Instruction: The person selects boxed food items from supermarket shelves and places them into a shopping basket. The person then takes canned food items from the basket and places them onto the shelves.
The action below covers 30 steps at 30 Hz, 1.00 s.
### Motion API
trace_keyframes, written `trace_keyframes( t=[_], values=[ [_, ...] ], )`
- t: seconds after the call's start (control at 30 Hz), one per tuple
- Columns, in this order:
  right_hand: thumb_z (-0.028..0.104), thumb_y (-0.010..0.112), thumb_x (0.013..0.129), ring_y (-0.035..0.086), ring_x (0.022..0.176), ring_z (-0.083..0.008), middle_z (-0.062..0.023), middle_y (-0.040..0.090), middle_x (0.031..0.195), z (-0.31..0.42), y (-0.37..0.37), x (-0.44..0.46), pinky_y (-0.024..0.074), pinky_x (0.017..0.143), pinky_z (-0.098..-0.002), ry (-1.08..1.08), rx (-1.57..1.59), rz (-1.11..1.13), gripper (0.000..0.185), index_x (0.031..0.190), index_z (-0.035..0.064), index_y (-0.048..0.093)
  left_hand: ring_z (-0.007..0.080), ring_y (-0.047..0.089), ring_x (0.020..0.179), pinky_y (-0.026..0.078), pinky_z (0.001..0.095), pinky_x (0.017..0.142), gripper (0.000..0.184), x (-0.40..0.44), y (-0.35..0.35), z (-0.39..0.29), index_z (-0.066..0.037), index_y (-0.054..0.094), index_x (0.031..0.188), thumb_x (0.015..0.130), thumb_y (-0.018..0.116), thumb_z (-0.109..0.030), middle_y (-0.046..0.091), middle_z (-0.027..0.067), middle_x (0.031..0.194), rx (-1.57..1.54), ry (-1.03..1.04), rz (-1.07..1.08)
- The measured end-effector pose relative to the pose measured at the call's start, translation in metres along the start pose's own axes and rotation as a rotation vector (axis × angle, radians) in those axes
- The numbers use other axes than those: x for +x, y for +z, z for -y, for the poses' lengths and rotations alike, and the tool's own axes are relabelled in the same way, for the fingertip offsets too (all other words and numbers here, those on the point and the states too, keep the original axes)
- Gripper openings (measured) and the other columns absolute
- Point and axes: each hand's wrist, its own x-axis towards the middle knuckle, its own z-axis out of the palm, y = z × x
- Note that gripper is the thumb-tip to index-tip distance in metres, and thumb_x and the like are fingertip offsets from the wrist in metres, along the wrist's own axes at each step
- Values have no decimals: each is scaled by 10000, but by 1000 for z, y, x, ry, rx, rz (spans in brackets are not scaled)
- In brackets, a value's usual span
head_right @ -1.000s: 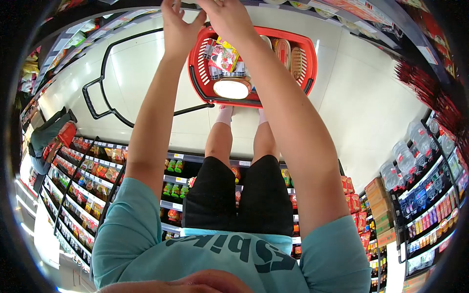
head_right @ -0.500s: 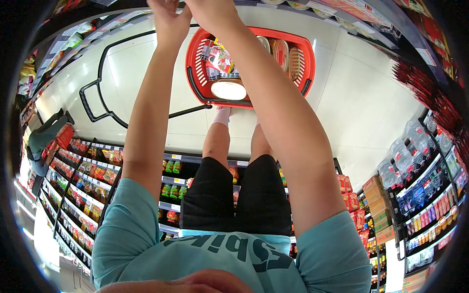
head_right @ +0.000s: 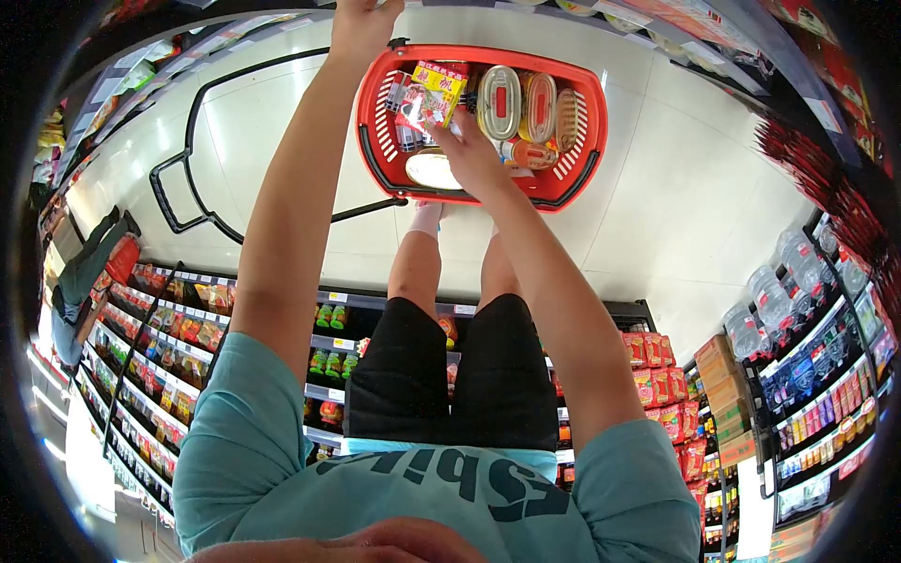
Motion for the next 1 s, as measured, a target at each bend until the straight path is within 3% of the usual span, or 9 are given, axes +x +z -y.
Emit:
trace_keyframes(
  t=[0.17, 0.23, 0.27, 0.33, 0.43, 0.53, 0.87, 0.93, 1.0],
  values=[
    [300, 568, 971, 577, 1254, -337, -263, 582, 1348, -79, -3, -52, 433, 1033, -364, 80, 7, 34, 570, 1406, -44, 436, 365, 256, 1484, 271, 508, 1182, 890, -25, 12, -49, -73, 113, 1581, 843, 598, 36, 221, 189, 1621, -50, -207, -12],
    [312, 577, 967, 590, 1233, -332, -249, 586, 1354, -92, 0, -72, 448, 1020, -369, 161, 62, -21, 575, 1397, -43, 440, 378, 605, 1155, 516, 434, 956, 861, -38, 3, 12, 52, 335, 1348, 780, 806, -391, 395, 308, 1428, 318, -306, 52],
    [312, 577, 967, 590, 1233, -332, -249, 586, 1354, -100, 1, -79, 448, 1020, -369, 160, 62, -22, 575, 1397, -43, 440, 378, 605, 1155, 516, 434, 956, 861, -47, 3, 31, 52, 335, 1348, 780, 806, -391, 395, 308, 1428, 318, -305, 52],
    [334, 585, 961, 598, 1222, -332, -242, 592, 1350, -115, 2, -89, 464, 999, -379, 299, -1, -69, 608, 1408, -48, 430, 393, 518, 1302, 487, 436, 1019, 1039, -66, 5, 61, 67, 277, 1432, 761, 765, -558, 334, 326, 1503, 642, -703, 485],
    [347, 594, 952, 606, 1213, -330, -246, 600, 1339, -109, 1, -97, 481, 971, -371, 352, 34, -46, 629, 1416, -44, 427, 400, 440, 1373, 453, 457, 1063, 1205, -123, 24, 63, 75, 195, 1500, 711, 769, -631, 341, 310, 1504, 1067, -641, 479],
    [348, 596, 950, 635, 1152, -298, -235, 604, 1342, -113, 0, -97, 496, 930, -349, 315, 2, -36, 629, 1417, -39, 432, 433, 405, 1389, 398, 499, 1112, 1363, -152, 27, 90, 75, 28, 1541, 680, 816, -628, 295, 336, 1519, 1039, -657, 534],
    [260, 624, 933, 640, 851, -151, -130, 681, 1088, -85, -15, -59, 510, 743, -290, 275, 168, -22, 485, 1301, -45, 542, 431, 531, 1225, 475, 458, 1032, 1112, -156, 20, 95, 93, 237, 1417, 660, 864, -427, 476, 314, 1319, 853, -679, 325],
    [236, 577, 969, 665, 968, -184, -107, 668, 1164, -65, -15, -46, 529, 819, -311, 291, 129, -10, 414, 1309, 4, 528, 434, 506, 1264, 453, 428, 1074, 1253, -155, 13, 64, 74, 123, 1507, 628, 872, -414, 429, 311, 1392, 840, -695, 313],
    [187, 555, 1001, 665, 1016, -192, -113, 663, 1180, -43, -12, -26, 549, 831, -304, 207, 217, -69, 367, 1306, -14, 524, 432, 515, 1249, 471, 440, 1048, 1219, -159, 1, 50, 75, 172, 1494, 619, 880, -394, 435, 309, 1378, 786, -651, 300]
  ],
)
